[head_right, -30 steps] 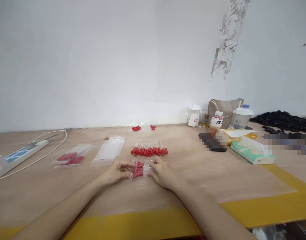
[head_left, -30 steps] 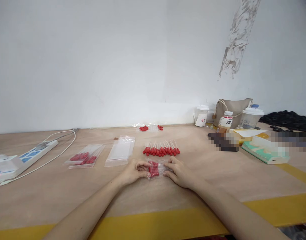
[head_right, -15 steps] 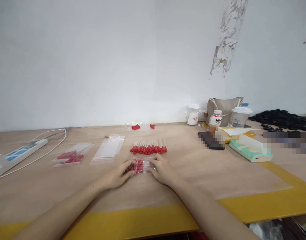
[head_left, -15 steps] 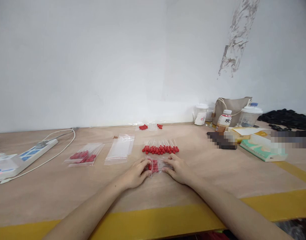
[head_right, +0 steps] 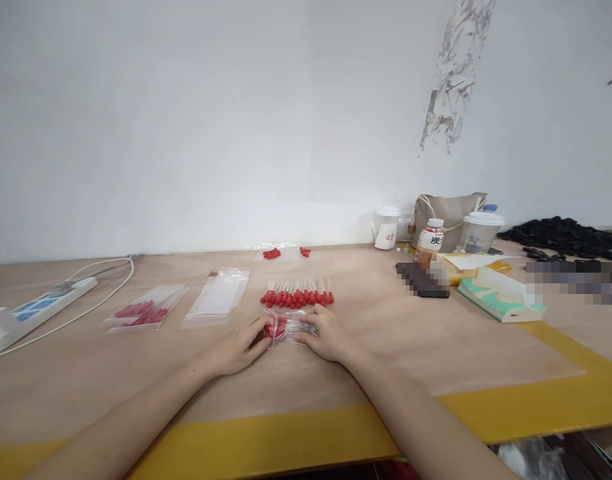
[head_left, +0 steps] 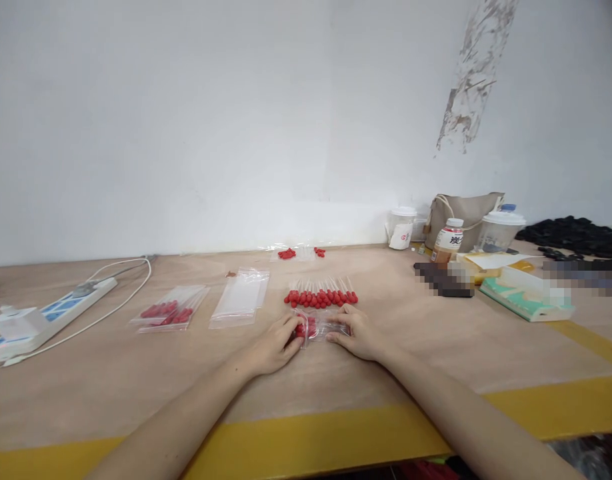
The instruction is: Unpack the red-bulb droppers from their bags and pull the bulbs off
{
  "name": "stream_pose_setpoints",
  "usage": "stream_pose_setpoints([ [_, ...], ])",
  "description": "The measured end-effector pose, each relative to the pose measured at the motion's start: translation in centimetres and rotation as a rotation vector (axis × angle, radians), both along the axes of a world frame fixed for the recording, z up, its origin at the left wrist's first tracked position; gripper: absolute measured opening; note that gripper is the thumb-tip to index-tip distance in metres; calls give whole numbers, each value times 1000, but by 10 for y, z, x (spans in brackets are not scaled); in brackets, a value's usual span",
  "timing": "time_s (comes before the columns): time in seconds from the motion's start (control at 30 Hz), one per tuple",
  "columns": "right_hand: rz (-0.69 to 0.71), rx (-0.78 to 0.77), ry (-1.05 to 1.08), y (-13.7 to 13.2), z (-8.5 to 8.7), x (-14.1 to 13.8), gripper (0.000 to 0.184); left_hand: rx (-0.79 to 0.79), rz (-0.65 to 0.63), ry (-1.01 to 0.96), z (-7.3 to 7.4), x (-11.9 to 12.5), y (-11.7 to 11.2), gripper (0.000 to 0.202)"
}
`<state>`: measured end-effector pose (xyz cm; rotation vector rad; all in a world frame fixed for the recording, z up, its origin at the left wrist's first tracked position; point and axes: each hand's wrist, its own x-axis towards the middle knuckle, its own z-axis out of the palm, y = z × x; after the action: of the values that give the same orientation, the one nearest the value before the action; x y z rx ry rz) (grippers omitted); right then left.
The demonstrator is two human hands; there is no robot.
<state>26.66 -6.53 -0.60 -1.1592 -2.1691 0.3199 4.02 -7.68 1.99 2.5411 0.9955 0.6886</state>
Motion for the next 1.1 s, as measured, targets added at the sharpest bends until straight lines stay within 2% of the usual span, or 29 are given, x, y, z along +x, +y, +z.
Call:
stream_pose_setpoints([
  [0.27,3,6,7,0,0,0,32,-83,18,-107,1,3,-1,21],
  [0.5,28,6,7,-1,0,3,31,-240,39,-257,2,-12,13,24],
  [0.73,13,-1,-19,-2,1,1,28,-332,-48,-179,12,-14,9,19],
  [0.97,-3,-10,-31,-1,2,2,28,-327,-65,-198,4,-8,8,17],
  [1.1,4,-44,-32,-2,2,3,31,-301,-29,-102,16,-23,12,20],
])
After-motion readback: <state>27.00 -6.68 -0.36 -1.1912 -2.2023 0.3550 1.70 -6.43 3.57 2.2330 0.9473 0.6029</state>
